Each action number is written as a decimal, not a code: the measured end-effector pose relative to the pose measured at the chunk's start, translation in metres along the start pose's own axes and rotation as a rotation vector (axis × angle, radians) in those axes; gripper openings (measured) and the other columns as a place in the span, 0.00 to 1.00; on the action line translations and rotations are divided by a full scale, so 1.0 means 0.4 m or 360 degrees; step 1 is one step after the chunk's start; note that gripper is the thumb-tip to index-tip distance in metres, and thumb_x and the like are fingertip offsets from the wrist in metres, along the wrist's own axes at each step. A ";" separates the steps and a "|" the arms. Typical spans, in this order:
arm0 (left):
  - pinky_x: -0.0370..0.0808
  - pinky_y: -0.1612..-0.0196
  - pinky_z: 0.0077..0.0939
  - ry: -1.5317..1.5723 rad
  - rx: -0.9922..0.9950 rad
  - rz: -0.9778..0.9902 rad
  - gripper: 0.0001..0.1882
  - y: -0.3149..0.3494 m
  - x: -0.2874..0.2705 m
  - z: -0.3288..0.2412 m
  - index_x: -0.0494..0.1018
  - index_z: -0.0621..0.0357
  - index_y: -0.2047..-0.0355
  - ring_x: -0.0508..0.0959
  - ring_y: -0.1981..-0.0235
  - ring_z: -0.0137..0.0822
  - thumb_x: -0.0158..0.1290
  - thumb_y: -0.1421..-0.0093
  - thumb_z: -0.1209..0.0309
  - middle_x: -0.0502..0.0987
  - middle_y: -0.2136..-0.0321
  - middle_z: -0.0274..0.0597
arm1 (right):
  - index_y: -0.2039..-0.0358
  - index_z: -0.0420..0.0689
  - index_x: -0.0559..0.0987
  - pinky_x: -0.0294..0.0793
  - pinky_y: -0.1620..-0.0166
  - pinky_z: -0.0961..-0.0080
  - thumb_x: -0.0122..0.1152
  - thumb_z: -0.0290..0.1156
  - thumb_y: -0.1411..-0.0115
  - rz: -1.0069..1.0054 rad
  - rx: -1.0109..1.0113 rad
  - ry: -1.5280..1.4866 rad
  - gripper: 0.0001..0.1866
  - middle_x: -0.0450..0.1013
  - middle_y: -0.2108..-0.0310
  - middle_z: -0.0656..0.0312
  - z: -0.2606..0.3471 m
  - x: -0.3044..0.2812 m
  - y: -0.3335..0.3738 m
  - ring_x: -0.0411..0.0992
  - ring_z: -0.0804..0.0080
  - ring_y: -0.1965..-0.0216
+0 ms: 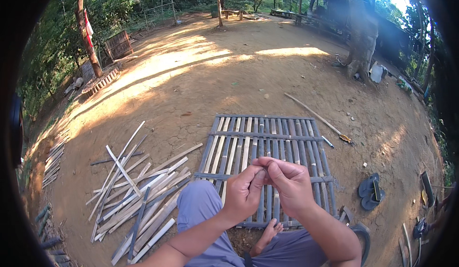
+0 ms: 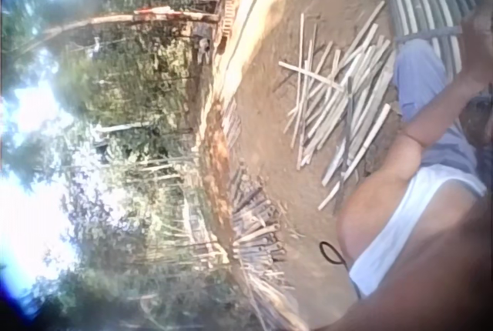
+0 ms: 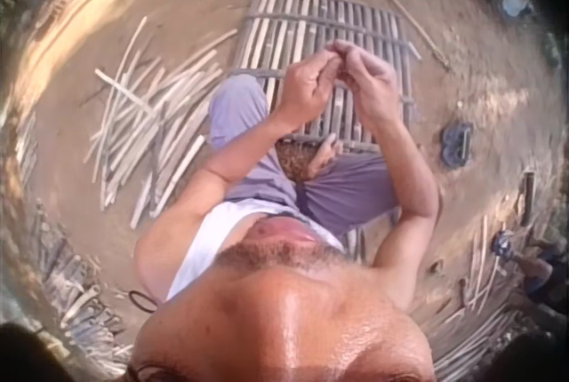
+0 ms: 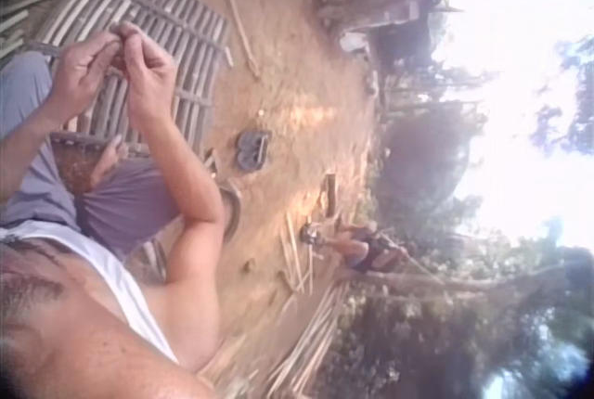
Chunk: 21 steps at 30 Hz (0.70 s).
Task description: The person assembles a rectangular bamboo panel by weaving thin strips through thicker rods and securing the joints with wire using pliers.
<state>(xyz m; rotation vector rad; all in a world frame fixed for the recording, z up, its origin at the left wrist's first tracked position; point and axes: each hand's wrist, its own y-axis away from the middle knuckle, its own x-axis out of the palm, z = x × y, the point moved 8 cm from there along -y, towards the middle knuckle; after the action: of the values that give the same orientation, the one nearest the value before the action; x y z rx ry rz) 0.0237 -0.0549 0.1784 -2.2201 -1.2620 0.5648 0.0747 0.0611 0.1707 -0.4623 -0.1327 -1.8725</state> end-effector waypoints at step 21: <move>0.69 0.78 0.30 0.0073 -0.0064 -0.0104 0.06 -0.009 0.059 -0.043 0.77 0.63 0.59 0.76 0.83 0.37 0.52 0.32 0.73 0.75 0.80 0.49 | 0.61 0.35 0.81 0.81 0.58 0.76 0.58 0.31 0.31 -0.0079 -0.0274 -0.0079 0.11 0.81 0.61 0.52 0.039 -0.046 -0.011 0.79 0.73 0.63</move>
<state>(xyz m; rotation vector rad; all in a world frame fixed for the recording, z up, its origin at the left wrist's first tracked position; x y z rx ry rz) 0.0427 -0.0367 0.1918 -2.2032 -1.3280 0.4648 0.0798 0.0836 0.1787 -0.6289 -0.0160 -1.9303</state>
